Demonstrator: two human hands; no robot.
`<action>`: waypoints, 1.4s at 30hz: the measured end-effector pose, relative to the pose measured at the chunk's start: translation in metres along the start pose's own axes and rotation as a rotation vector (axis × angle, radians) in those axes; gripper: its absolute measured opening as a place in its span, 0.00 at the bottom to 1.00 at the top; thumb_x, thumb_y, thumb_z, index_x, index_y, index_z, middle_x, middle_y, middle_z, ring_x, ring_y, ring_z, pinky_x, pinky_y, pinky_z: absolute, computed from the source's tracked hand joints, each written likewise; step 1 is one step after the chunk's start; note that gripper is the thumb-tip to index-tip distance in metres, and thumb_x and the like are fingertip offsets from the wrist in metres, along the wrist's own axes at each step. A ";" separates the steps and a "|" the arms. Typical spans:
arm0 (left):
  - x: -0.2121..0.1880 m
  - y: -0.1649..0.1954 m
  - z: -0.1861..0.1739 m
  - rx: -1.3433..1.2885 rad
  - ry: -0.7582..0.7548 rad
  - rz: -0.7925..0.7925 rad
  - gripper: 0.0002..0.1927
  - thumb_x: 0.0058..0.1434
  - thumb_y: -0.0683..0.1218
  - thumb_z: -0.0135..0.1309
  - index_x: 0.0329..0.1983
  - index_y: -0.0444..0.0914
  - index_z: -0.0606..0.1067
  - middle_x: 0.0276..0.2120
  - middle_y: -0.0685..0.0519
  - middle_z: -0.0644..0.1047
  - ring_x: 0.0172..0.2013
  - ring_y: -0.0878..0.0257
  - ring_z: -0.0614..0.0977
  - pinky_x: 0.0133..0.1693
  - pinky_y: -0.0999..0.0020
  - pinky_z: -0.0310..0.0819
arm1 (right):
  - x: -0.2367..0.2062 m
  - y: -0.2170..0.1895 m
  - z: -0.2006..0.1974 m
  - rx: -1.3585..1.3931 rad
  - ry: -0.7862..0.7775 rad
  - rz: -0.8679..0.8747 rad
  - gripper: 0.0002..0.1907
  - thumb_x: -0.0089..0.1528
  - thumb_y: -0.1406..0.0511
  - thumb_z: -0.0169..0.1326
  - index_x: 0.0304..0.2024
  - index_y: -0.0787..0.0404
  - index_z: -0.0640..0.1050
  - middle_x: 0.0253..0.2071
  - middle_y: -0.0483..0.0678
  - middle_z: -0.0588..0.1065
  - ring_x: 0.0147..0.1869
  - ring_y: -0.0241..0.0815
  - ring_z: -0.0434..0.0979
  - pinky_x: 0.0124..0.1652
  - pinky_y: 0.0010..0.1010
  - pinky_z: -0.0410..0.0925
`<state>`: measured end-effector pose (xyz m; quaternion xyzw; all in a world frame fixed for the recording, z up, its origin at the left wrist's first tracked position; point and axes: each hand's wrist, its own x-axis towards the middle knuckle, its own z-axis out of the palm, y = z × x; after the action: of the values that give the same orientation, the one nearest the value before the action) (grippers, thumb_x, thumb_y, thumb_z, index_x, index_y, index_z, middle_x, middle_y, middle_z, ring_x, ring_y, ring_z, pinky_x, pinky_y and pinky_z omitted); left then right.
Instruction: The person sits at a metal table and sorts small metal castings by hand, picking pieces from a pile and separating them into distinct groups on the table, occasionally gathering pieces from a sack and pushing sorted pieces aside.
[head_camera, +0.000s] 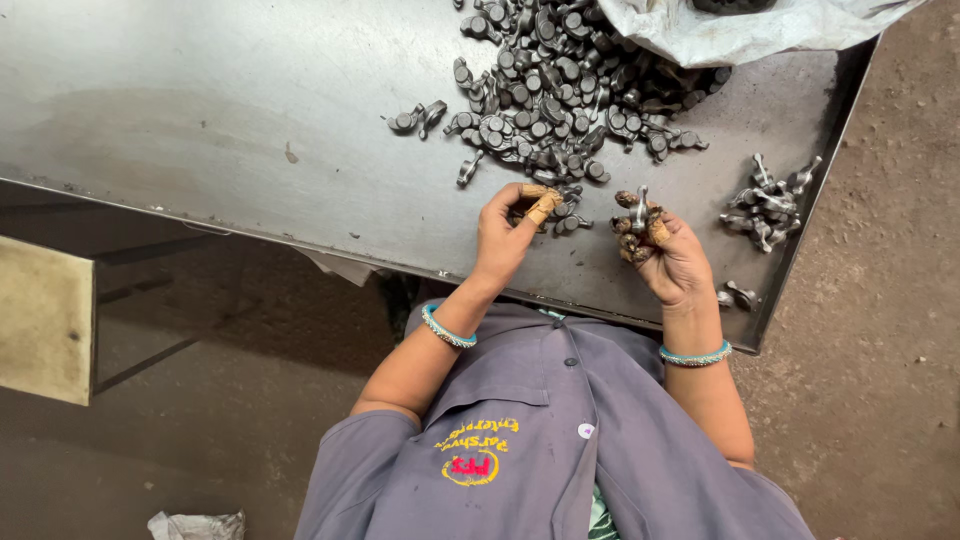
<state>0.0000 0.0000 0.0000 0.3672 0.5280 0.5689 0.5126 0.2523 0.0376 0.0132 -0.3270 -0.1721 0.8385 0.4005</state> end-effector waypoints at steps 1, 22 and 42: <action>0.000 0.000 0.000 0.000 -0.002 -0.003 0.08 0.64 0.38 0.58 0.46 0.32 0.79 0.38 0.56 0.82 0.38 0.72 0.79 0.43 0.75 0.76 | -0.001 -0.001 0.001 0.019 -0.004 0.010 0.32 0.68 0.62 0.63 0.68 0.75 0.69 0.45 0.55 0.79 0.42 0.39 0.78 0.40 0.26 0.72; 0.003 0.007 0.003 -0.041 -0.016 -0.013 0.08 0.65 0.38 0.57 0.46 0.31 0.79 0.39 0.55 0.82 0.39 0.73 0.80 0.42 0.76 0.76 | 0.053 -0.004 0.076 -1.791 0.307 -0.800 0.24 0.50 0.73 0.70 0.47 0.63 0.77 0.43 0.53 0.77 0.47 0.52 0.75 0.46 0.42 0.71; -0.001 0.001 0.005 -0.054 -0.059 0.015 0.09 0.65 0.37 0.56 0.47 0.30 0.79 0.40 0.54 0.82 0.41 0.71 0.81 0.46 0.74 0.76 | 0.013 -0.002 0.013 0.024 -0.025 0.026 0.26 0.63 0.65 0.65 0.61 0.67 0.74 0.45 0.56 0.79 0.42 0.42 0.80 0.39 0.31 0.74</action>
<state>0.0042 0.0005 0.0021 0.3735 0.4944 0.5757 0.5335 0.2384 0.0487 0.0180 -0.3141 -0.1627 0.8496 0.3912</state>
